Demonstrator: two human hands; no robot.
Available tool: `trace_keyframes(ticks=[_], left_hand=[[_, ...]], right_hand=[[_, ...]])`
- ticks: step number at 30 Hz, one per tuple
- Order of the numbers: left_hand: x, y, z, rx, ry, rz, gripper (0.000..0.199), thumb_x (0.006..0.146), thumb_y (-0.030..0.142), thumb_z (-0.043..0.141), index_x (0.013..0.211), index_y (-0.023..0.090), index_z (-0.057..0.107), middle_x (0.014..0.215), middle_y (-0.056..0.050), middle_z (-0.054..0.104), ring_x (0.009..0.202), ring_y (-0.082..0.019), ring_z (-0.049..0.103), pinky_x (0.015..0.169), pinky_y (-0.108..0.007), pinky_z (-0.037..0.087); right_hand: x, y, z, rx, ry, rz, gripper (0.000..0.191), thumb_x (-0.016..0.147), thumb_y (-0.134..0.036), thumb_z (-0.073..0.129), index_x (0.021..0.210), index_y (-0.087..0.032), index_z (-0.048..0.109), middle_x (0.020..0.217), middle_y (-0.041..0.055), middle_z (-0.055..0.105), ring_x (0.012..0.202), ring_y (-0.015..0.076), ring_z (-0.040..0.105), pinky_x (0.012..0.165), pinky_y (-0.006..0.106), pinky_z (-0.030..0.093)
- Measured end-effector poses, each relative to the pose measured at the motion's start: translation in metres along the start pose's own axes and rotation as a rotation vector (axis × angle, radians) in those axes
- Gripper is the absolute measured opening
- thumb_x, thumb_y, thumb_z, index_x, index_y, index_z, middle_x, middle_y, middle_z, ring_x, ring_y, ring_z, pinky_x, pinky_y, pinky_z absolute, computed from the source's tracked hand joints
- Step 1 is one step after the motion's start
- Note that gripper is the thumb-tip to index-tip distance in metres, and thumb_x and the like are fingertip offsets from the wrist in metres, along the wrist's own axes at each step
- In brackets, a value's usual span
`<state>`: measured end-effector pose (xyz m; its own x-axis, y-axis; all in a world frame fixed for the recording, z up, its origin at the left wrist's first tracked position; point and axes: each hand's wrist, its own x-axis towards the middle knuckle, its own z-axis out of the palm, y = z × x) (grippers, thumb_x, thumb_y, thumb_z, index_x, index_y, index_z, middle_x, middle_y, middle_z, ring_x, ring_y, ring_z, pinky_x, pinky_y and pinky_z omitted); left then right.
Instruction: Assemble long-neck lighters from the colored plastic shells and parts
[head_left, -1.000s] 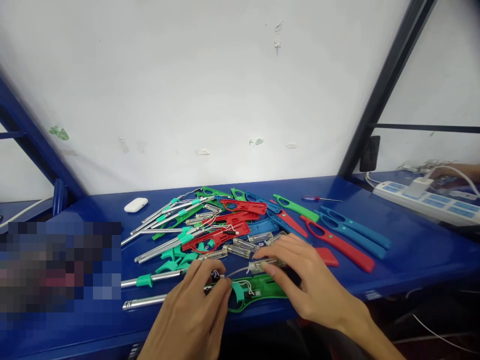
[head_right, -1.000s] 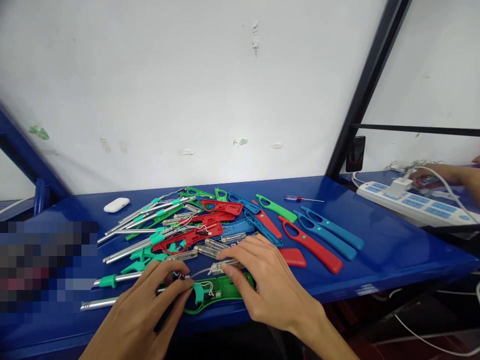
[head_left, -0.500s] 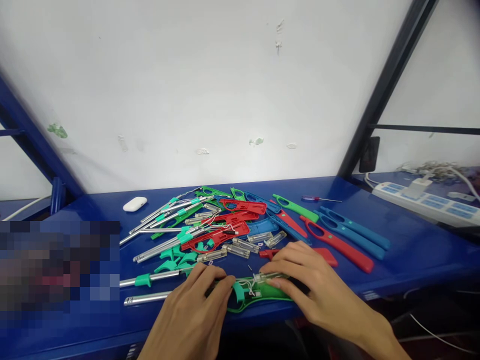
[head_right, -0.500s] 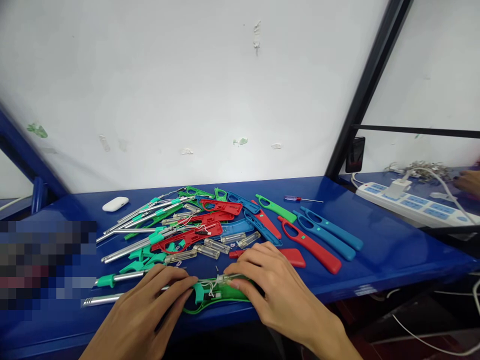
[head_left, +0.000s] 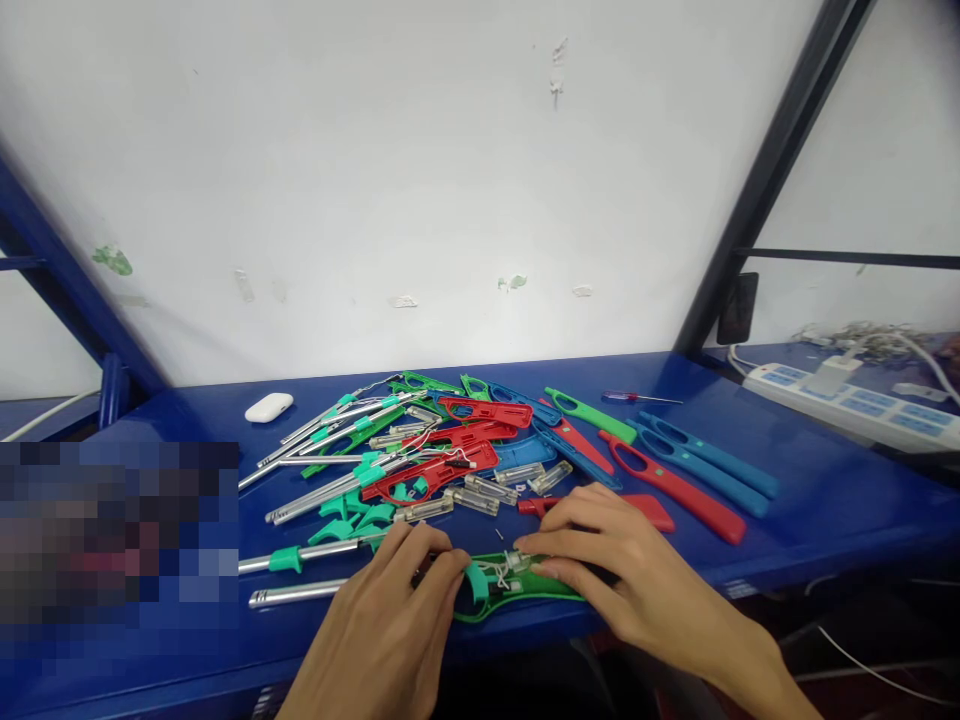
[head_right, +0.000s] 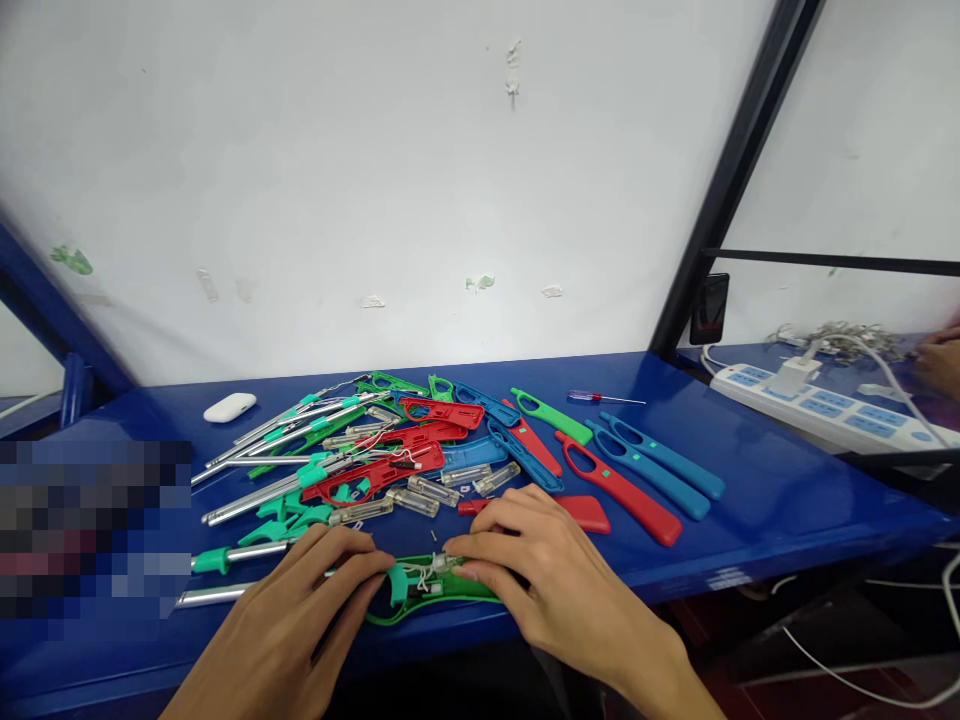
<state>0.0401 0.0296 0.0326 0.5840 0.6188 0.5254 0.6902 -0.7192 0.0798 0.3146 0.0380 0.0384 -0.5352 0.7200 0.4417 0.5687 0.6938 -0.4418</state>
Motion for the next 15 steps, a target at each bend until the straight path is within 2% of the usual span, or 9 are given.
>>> trace_keyframes(ticks=[4,8,12,15], left_hand=[[-0.001,0.001,-0.005,0.035,-0.055,0.011,0.033,0.093,-0.001,0.046,0.110,0.022,0.063,0.103,-0.006,0.067,0.094,-0.024,0.067,0.080,-0.035,0.063],[0.001,0.004,-0.007,0.093,-0.090,0.046,0.046,0.085,-0.005,0.048,0.121,0.019,0.064,0.108,-0.008,0.068,0.100,-0.026,0.068,0.083,-0.038,0.064],[0.008,0.010,-0.007,0.053,-0.089,0.052,0.030,0.092,0.000,0.047,0.108,0.019,0.065,0.101,-0.007,0.067,0.093,-0.024,0.067,0.083,-0.039,0.065],[0.010,0.012,-0.007,0.062,-0.096,0.083,0.028,0.095,0.002,0.048,0.110,0.018,0.065,0.100,-0.006,0.067,0.092,-0.024,0.067,0.084,-0.040,0.065]], right_hand=[[-0.001,0.002,0.000,0.006,-0.006,0.003,0.025,0.107,-0.026,0.064,0.128,-0.033,0.076,0.110,0.0004,0.075,0.101,0.0190,0.066,0.088,0.035,0.046],[-0.002,0.003,0.000,0.016,-0.022,0.012,0.025,0.107,-0.028,0.064,0.127,-0.035,0.077,0.112,0.0008,0.073,0.102,0.0190,0.065,0.087,0.033,0.049],[-0.001,0.002,0.000,-0.013,0.005,-0.016,0.024,0.110,-0.030,0.059,0.127,-0.032,0.076,0.110,0.0013,0.075,0.100,0.0197,0.066,0.087,0.034,0.049],[0.000,0.000,0.001,-0.047,0.020,-0.044,0.026,0.112,-0.030,0.053,0.126,-0.029,0.075,0.110,0.0015,0.076,0.100,0.0199,0.068,0.090,0.036,0.047]])
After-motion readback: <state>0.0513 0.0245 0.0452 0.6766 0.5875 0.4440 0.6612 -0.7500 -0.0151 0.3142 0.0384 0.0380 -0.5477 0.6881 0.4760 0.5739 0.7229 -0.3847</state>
